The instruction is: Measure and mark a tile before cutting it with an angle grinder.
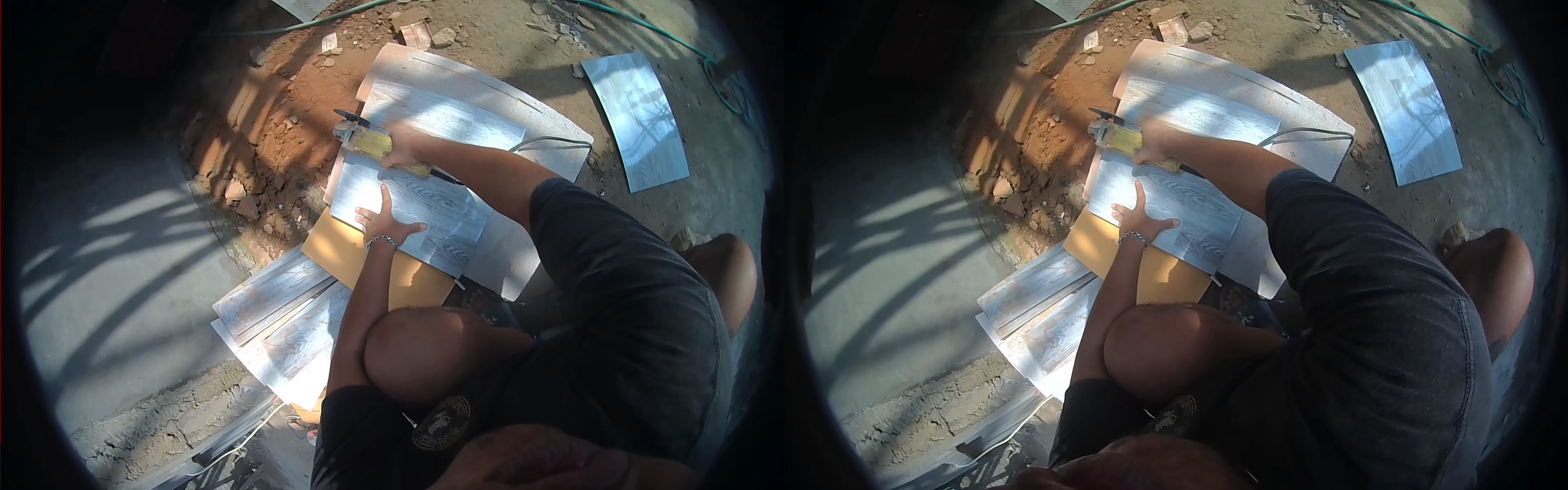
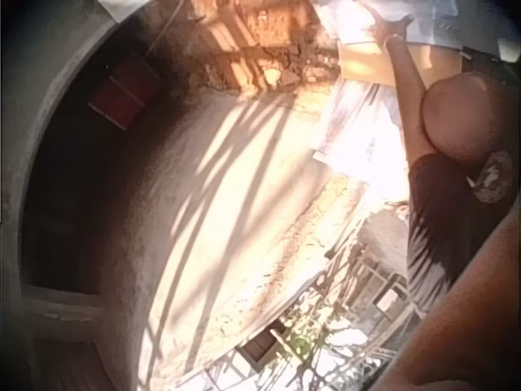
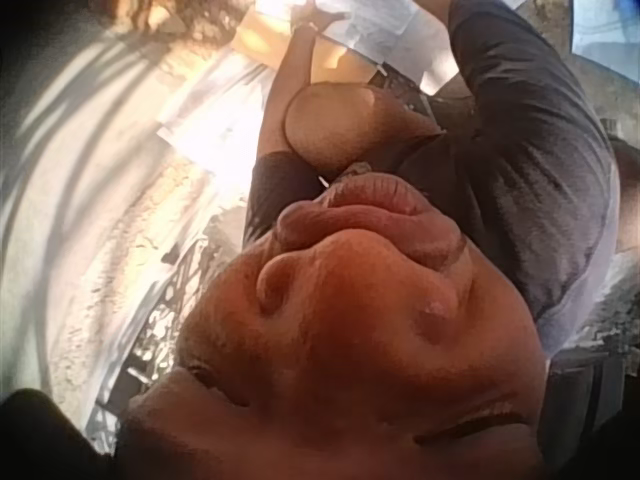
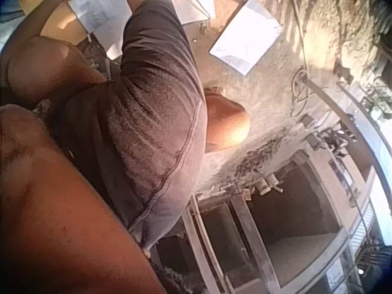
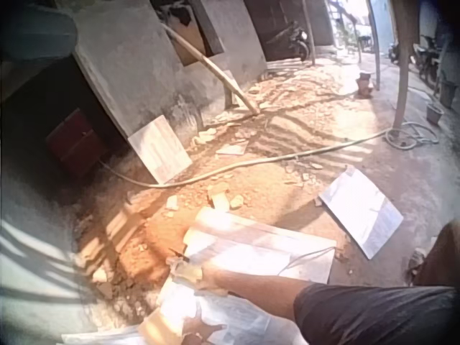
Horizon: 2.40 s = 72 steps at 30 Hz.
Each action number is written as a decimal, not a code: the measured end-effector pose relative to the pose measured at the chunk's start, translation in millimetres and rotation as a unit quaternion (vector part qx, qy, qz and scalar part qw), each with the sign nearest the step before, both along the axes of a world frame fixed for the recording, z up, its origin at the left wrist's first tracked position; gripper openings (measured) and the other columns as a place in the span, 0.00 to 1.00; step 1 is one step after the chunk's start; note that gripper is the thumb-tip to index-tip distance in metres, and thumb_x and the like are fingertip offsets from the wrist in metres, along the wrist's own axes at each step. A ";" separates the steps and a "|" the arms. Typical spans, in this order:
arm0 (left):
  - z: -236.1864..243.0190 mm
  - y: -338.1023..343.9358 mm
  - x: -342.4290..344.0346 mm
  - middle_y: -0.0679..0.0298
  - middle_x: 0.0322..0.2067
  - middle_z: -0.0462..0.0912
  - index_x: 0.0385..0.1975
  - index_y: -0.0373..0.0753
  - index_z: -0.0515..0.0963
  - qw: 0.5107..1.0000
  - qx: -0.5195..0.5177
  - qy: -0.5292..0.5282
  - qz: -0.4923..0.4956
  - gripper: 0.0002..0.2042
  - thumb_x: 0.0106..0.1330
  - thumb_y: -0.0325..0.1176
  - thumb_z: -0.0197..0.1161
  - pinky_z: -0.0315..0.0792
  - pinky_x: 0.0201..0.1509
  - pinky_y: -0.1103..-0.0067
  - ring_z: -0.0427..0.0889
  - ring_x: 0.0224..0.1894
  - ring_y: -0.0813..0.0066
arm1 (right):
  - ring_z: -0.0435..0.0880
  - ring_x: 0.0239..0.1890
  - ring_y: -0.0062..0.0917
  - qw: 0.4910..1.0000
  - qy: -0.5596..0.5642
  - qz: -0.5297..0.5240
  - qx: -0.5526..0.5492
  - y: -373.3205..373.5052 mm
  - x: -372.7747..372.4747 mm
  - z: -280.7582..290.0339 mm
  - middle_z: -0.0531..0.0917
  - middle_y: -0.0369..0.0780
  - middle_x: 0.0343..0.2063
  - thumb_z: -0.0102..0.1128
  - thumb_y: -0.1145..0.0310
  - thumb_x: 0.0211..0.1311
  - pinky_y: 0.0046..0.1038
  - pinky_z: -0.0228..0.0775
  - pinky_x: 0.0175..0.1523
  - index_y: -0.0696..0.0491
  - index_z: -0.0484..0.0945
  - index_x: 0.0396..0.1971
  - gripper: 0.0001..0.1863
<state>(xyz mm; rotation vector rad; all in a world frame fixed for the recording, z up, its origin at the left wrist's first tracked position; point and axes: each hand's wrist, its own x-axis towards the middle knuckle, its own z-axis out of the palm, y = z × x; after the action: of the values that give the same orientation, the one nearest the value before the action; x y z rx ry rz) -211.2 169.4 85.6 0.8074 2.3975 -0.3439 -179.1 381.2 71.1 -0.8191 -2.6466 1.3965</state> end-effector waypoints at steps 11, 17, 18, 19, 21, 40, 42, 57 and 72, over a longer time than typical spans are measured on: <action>1.0 -3.1 -1.0 0.09 0.67 0.31 0.79 0.66 0.28 1.000 0.022 0.002 -0.015 0.75 0.36 0.70 0.81 0.49 0.78 0.50 0.34 0.75 0.16 | 0.82 0.58 0.46 0.999 -0.047 0.004 -0.021 -4.1 26.6 12.4 0.82 0.55 0.54 0.78 0.50 0.41 0.39 0.75 0.62 0.57 0.71 0.64 0.49; 1.6 -0.3 0.6 0.16 0.70 0.27 0.78 0.71 0.27 1.000 0.006 0.005 0.003 0.74 0.36 0.68 0.82 0.52 0.77 0.49 0.33 0.77 0.24 | 0.82 0.58 0.46 0.996 -0.081 0.011 -0.021 -3.2 20.1 18.0 0.82 0.55 0.54 0.78 0.50 0.42 0.40 0.76 0.61 0.57 0.71 0.64 0.48; 1.4 -0.1 1.0 0.16 0.70 0.27 0.78 0.71 0.27 1.000 0.005 0.001 0.003 0.74 0.35 0.68 0.82 0.52 0.76 0.49 0.33 0.77 0.24 | 0.82 0.58 0.46 0.997 -0.075 0.010 -0.024 -3.5 19.1 16.7 0.82 0.55 0.54 0.78 0.50 0.42 0.40 0.76 0.61 0.57 0.71 0.64 0.48; 1.3 0.3 1.1 0.16 0.70 0.27 0.78 0.71 0.27 1.000 0.008 0.005 0.002 0.74 0.35 0.68 0.82 0.52 0.76 0.49 0.33 0.77 0.24 | 0.84 0.55 0.46 0.998 -0.067 0.010 -0.007 -3.4 18.1 15.0 0.84 0.56 0.51 0.76 0.48 0.43 0.39 0.77 0.59 0.61 0.76 0.58 0.44; 1.3 0.1 0.9 0.16 0.71 0.27 0.78 0.71 0.28 1.000 0.006 -0.002 0.007 0.74 0.35 0.68 0.82 0.52 0.77 0.49 0.33 0.78 0.24 | 0.86 0.52 0.46 0.998 -0.059 0.011 0.010 -3.9 16.4 10.7 0.85 0.58 0.47 0.74 0.46 0.44 0.39 0.78 0.57 0.66 0.81 0.52 0.41; -0.5 -1.2 0.8 0.17 0.71 0.29 0.78 0.70 0.28 1.000 0.014 0.004 0.002 0.75 0.35 0.69 0.82 0.50 0.78 0.51 0.34 0.78 0.25 | 0.87 0.50 0.44 0.995 -0.099 0.011 -0.003 -8.1 40.5 11.7 0.86 0.57 0.46 0.74 0.44 0.43 0.39 0.80 0.55 0.65 0.84 0.48 0.40; -0.6 -0.7 1.1 0.16 0.71 0.28 0.78 0.71 0.27 1.000 0.007 0.009 0.003 0.75 0.35 0.68 0.82 0.50 0.78 0.51 0.33 0.78 0.25 | 0.87 0.50 0.42 0.995 -0.102 0.010 0.000 -8.5 46.6 10.7 0.86 0.55 0.47 0.73 0.43 0.43 0.38 0.80 0.54 0.63 0.84 0.49 0.41; -0.7 -1.9 0.5 0.18 0.71 0.28 0.78 0.71 0.28 1.000 0.023 -0.002 0.012 0.74 0.36 0.66 0.83 0.49 0.78 0.51 0.32 0.78 0.25 | 0.87 0.49 0.43 0.996 -0.090 0.015 -0.016 -10.8 70.3 8.6 0.86 0.57 0.46 0.73 0.45 0.44 0.37 0.80 0.54 0.66 0.83 0.49 0.41; -0.9 -1.9 0.6 0.18 0.71 0.28 0.78 0.72 0.28 1.000 0.019 -0.006 0.017 0.74 0.36 0.66 0.83 0.51 0.78 0.51 0.32 0.78 0.25 | 0.87 0.49 0.44 0.996 -0.088 0.012 -0.033 -10.0 82.3 6.2 0.86 0.58 0.45 0.73 0.46 0.42 0.37 0.79 0.55 0.67 0.83 0.47 0.40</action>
<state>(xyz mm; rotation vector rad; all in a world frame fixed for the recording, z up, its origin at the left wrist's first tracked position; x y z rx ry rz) -210.6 167.4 84.7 0.7832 2.4093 -0.2812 -96.8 371.2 77.3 -0.9622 -2.7602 1.4902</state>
